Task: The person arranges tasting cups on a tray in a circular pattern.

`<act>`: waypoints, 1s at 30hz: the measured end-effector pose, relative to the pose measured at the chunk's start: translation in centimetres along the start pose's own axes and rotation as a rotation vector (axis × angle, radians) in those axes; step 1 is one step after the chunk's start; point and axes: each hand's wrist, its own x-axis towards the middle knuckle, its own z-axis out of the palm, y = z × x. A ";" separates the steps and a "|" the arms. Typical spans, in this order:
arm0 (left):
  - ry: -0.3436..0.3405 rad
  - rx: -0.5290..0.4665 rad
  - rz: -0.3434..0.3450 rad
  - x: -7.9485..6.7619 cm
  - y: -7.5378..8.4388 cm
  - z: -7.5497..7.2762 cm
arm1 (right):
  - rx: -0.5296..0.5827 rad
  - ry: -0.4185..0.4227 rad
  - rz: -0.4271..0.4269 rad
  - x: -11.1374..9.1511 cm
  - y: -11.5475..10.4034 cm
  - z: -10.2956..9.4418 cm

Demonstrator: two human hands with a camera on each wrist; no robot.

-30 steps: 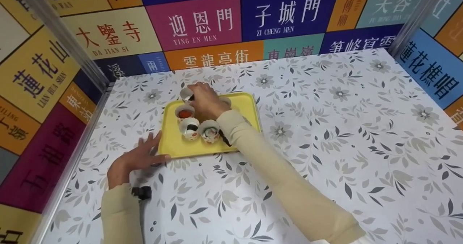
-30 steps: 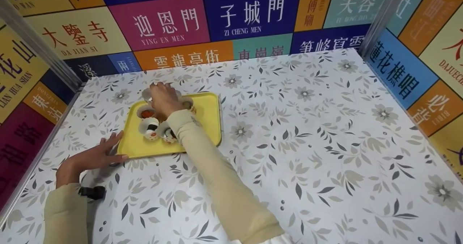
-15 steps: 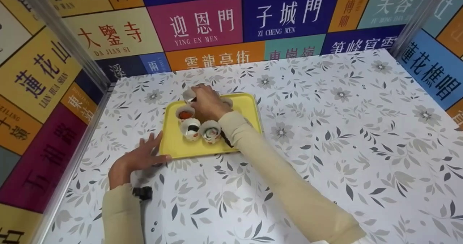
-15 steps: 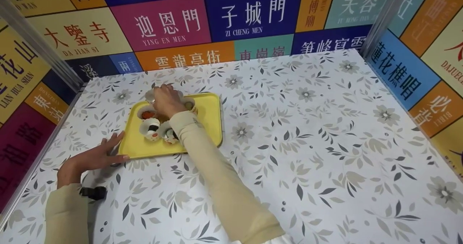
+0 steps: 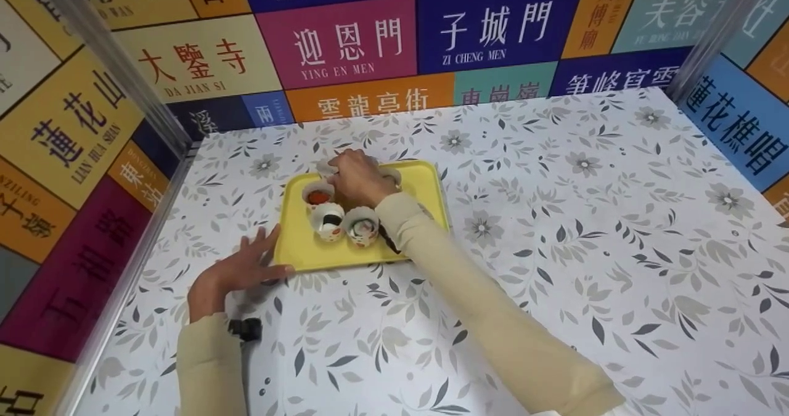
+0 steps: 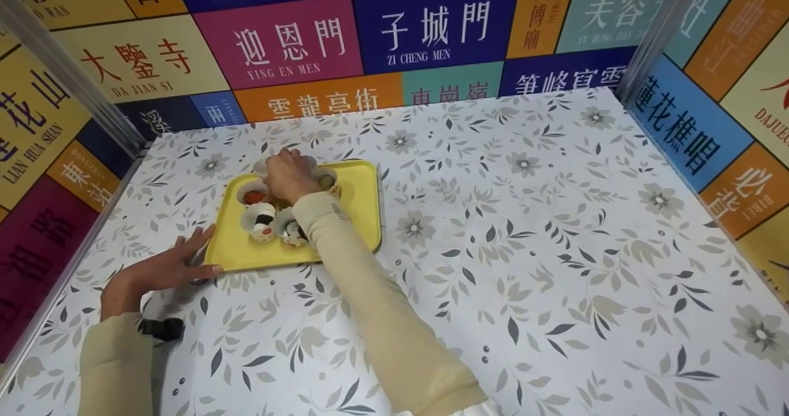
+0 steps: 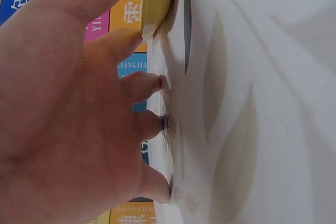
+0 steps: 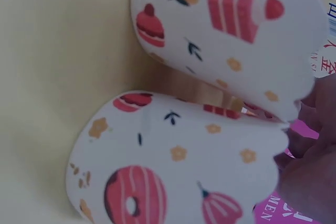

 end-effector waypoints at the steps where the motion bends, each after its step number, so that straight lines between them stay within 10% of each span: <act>1: -0.001 -0.001 -0.007 0.0 0.1 0.0 | -0.007 -0.002 -0.001 0.0 0.0 -0.1; 30: -0.009 -0.017 0.015 0.1 0.1 0.1 | 0.359 0.011 -0.058 -1.2 1.6 -2.7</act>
